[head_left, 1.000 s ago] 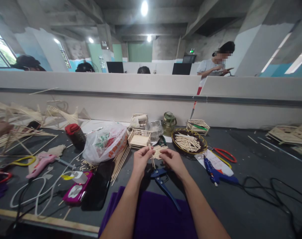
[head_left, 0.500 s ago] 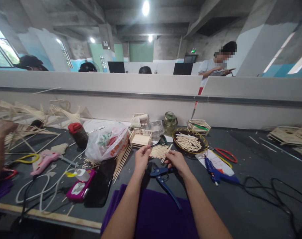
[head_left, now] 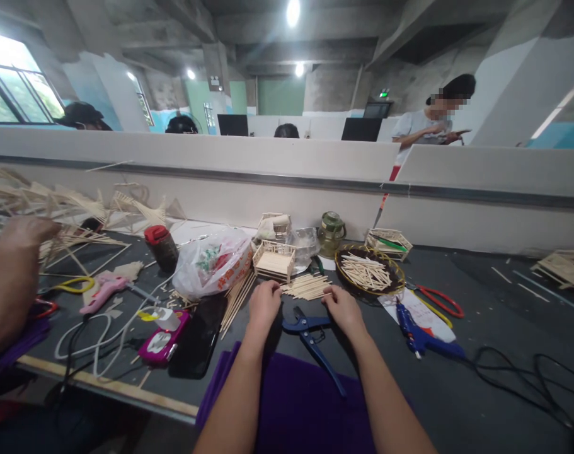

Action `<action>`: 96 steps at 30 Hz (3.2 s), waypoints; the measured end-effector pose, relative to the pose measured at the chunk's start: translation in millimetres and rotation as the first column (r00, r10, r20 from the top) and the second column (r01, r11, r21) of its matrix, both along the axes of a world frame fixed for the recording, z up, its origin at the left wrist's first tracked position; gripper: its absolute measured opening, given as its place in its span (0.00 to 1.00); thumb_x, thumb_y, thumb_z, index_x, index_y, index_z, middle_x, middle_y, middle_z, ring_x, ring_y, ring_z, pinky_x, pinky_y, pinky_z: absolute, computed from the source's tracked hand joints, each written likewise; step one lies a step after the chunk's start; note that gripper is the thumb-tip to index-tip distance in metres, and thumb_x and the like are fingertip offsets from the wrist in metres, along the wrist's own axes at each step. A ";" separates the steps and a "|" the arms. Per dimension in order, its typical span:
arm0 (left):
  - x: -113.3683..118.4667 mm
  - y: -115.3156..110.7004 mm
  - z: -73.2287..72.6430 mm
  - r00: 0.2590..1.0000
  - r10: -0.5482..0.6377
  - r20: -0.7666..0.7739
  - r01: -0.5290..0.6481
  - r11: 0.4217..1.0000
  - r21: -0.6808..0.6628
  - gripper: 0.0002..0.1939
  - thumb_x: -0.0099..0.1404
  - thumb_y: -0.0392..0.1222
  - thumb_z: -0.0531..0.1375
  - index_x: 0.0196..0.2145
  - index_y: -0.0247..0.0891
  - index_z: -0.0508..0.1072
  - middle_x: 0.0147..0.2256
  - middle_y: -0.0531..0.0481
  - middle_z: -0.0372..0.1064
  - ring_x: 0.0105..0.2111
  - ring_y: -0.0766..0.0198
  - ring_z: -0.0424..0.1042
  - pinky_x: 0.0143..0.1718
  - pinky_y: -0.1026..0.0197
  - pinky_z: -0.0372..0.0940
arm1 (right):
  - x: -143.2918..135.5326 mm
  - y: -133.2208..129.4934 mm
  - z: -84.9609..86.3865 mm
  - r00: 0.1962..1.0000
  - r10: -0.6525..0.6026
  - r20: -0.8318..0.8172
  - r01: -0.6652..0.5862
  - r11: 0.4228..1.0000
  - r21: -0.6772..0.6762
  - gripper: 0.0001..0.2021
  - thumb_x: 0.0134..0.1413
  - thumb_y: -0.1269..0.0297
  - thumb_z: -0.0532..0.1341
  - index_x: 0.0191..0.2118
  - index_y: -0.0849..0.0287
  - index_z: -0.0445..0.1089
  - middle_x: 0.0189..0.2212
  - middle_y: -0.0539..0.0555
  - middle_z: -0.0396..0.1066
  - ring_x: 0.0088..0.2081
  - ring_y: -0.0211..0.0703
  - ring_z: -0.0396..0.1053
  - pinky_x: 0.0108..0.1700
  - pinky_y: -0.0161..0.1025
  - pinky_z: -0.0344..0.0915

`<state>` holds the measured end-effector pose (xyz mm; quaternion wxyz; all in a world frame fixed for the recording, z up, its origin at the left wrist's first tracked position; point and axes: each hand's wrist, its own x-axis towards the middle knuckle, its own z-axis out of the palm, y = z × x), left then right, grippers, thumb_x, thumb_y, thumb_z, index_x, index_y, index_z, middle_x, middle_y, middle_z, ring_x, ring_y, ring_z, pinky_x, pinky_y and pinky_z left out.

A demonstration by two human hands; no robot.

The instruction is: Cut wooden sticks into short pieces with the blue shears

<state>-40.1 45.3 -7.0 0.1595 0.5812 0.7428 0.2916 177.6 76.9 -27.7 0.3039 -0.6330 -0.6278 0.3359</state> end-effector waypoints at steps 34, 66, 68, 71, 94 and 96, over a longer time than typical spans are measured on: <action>-88.1 30.3 19.8 0.933 0.338 -0.124 -0.339 0.941 0.013 0.22 0.61 0.41 0.56 0.52 0.34 0.66 0.49 0.36 0.70 0.50 0.51 0.69 0.47 0.58 0.62 | -4.5 -10.8 -2.6 0.948 0.168 0.271 -0.232 0.946 0.225 0.13 0.57 0.63 0.50 0.38 0.54 0.72 0.31 0.52 0.76 0.34 0.43 0.72 0.36 0.34 0.59; -125.5 96.3 73.7 0.801 0.598 0.032 -0.587 0.775 0.235 0.17 0.69 0.43 0.43 0.48 0.31 0.64 0.44 0.37 0.69 0.44 0.55 0.69 0.44 0.56 0.62 | -3.7 -14.6 -1.6 0.972 0.207 0.109 -0.228 0.939 0.256 0.15 0.59 0.61 0.50 0.41 0.55 0.72 0.34 0.53 0.77 0.37 0.43 0.73 0.41 0.36 0.63; -128.1 102.9 81.1 0.794 0.604 0.075 -0.598 0.753 0.275 0.18 0.69 0.43 0.43 0.49 0.31 0.63 0.44 0.36 0.68 0.44 0.55 0.68 0.44 0.55 0.62 | -4.3 -15.2 -1.6 0.969 0.218 0.113 -0.241 0.937 0.255 0.15 0.59 0.61 0.49 0.41 0.55 0.72 0.34 0.53 0.77 0.37 0.43 0.73 0.41 0.35 0.63; -125.4 113.9 87.0 0.792 0.602 0.102 -0.601 0.738 0.307 0.18 0.70 0.42 0.42 0.51 0.32 0.61 0.45 0.38 0.67 0.44 0.57 0.67 0.45 0.55 0.61 | -4.9 -16.2 -1.4 0.966 0.236 0.104 -0.255 0.932 0.258 0.15 0.59 0.61 0.49 0.41 0.55 0.72 0.33 0.53 0.76 0.36 0.42 0.73 0.40 0.34 0.63; -40.5 -11.6 -4.8 0.846 0.110 -0.522 -0.170 0.983 -0.068 0.28 0.61 0.40 0.57 0.58 0.32 0.58 0.56 0.33 0.57 0.57 0.47 0.55 0.56 0.49 0.53 | 0.6 -24.3 8.9 0.936 0.231 0.266 -0.300 0.919 0.257 0.16 0.59 0.62 0.49 0.42 0.56 0.72 0.35 0.54 0.76 0.39 0.44 0.73 0.41 0.36 0.62; -45.4 -4.9 -7.3 0.834 0.153 -0.530 -0.244 0.964 -0.106 0.30 0.61 0.44 0.58 0.58 0.29 0.58 0.56 0.30 0.57 0.56 0.45 0.56 0.54 0.48 0.55 | 0.9 -28.5 12.0 0.926 0.225 0.303 -0.309 0.913 0.268 0.15 0.59 0.62 0.49 0.42 0.56 0.72 0.36 0.54 0.76 0.40 0.44 0.72 0.41 0.35 0.61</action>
